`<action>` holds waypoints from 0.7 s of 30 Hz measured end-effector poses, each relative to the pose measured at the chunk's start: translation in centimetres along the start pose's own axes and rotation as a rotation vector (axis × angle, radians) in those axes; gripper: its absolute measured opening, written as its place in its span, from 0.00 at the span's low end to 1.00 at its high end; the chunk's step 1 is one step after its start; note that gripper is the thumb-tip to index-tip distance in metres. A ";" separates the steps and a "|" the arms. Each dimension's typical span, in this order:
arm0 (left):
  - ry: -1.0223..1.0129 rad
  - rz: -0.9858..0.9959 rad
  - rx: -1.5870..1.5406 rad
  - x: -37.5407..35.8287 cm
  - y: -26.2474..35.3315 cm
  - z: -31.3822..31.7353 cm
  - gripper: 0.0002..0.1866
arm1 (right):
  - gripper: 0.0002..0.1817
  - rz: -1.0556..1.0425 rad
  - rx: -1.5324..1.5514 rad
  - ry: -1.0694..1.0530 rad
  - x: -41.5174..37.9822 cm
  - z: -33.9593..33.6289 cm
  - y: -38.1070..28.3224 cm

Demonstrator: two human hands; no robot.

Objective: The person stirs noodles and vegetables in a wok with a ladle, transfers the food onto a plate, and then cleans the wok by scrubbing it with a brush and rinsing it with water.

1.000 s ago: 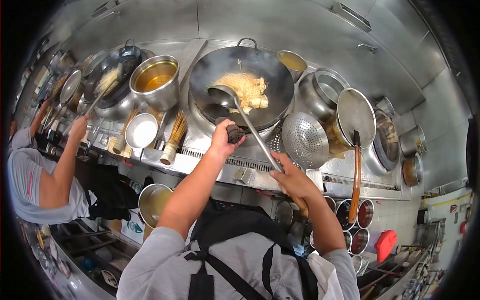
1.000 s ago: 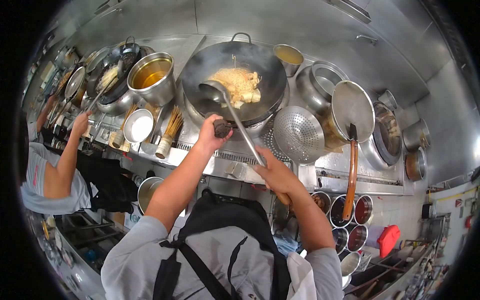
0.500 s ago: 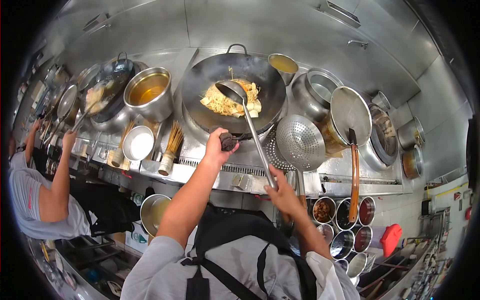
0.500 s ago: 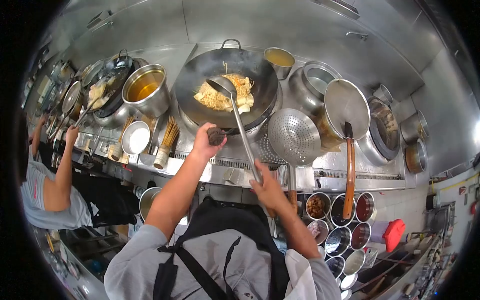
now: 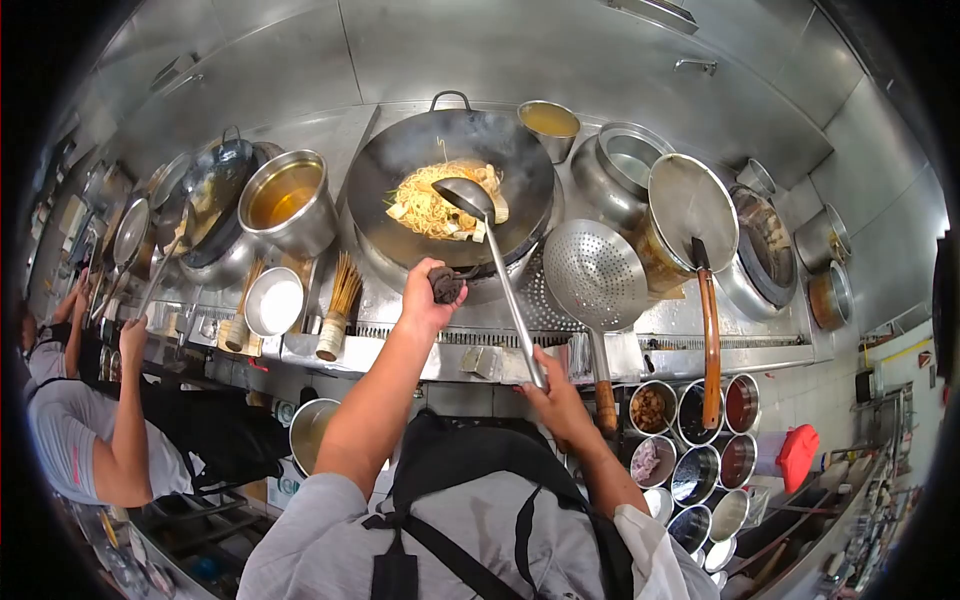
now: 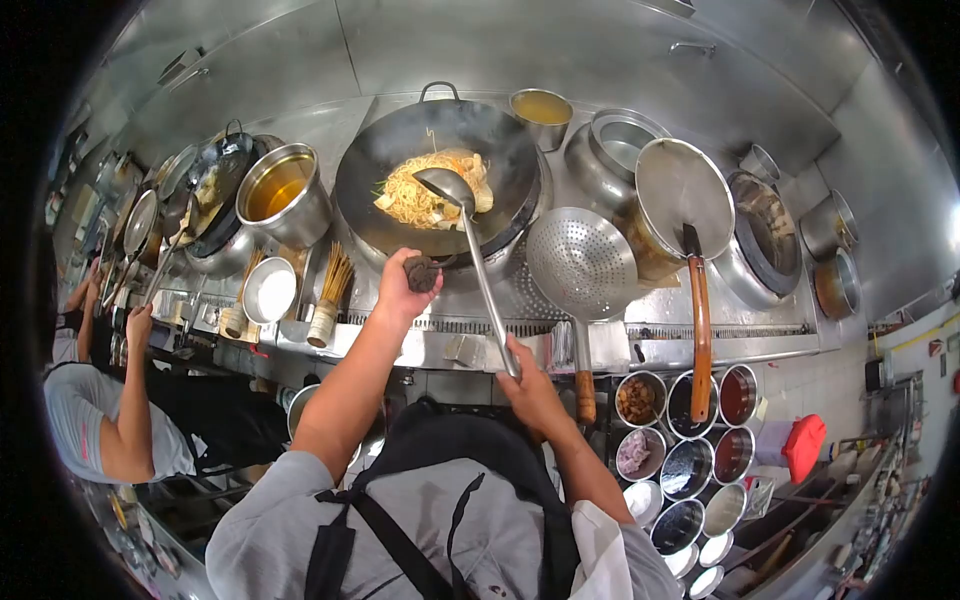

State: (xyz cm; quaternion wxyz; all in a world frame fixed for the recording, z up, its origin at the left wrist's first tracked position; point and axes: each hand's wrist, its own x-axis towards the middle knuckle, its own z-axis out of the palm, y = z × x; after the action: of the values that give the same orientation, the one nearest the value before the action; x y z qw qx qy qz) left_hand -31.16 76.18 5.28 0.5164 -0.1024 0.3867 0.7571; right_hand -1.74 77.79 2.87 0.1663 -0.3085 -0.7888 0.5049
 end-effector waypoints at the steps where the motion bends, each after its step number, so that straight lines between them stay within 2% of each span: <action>1: -0.023 -0.013 -0.009 0.1 0.0 -0.1 0.08 | 0.34 -0.058 -0.026 0.030 0.1 -0.8 -0.5; 2: -0.025 -0.012 -0.011 0.0 0.0 -0.1 0.08 | 0.35 0.197 0.316 -0.081 0.2 -2.8 -4.3; 3: -0.030 -0.003 -0.003 0.0 0.0 0.1 0.08 | 0.35 0.192 0.310 -0.082 1.2 -4.0 -5.3; 5: -0.030 0.001 0.000 -0.2 -0.2 -0.1 0.08 | 0.34 0.283 0.820 -0.131 2.4 -5.5 -6.2; 6: -0.019 -0.012 -0.007 -0.2 -0.3 0.0 0.08 | 0.33 0.239 0.553 -0.022 3.9 -4.3 -4.8; 7: -0.011 -0.016 -0.018 -0.1 -0.1 0.2 0.08 | 0.33 0.228 0.538 -0.032 5.6 -4.3 -4.8; 9: -0.010 0.009 -0.010 -0.3 -0.2 0.2 0.08 | 0.33 0.150 0.202 0.114 9.4 -4.1 -5.4; 11: -0.018 0.027 -0.004 -0.2 -0.3 0.2 0.08 | 0.33 0.163 0.156 0.056 14.0 -5.4 -6.9; 14: -0.039 0.016 -0.011 0.0 -0.4 0.0 0.09 | 0.30 0.163 0.275 0.031 20.4 -4.6 -8.9; 16: -0.022 0.034 -0.002 0.0 -0.5 0.1 0.09 | 0.29 0.195 0.290 0.029 22.1 -2.8 -10.2; 18: -0.030 0.029 -0.005 0.1 -0.4 0.1 0.09 | 0.30 0.199 0.145 -0.124 22.7 -1.2 -10.6; 19: -0.033 0.018 -0.005 0.1 -0.4 0.0 0.08 | 0.30 0.202 0.145 -0.120 22.2 -1.1 -10.1; 21: -0.042 0.021 0.000 0.4 -0.5 -0.4 0.08 | 0.31 -0.084 -0.198 -0.205 19.5 -0.6 -8.4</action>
State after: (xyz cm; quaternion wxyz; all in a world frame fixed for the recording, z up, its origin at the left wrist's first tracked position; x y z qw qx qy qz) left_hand -31.00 76.27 4.59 0.5165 -0.0826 0.3769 0.7644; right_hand -18.78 88.49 9.76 0.0748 -0.2370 -0.8599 0.4459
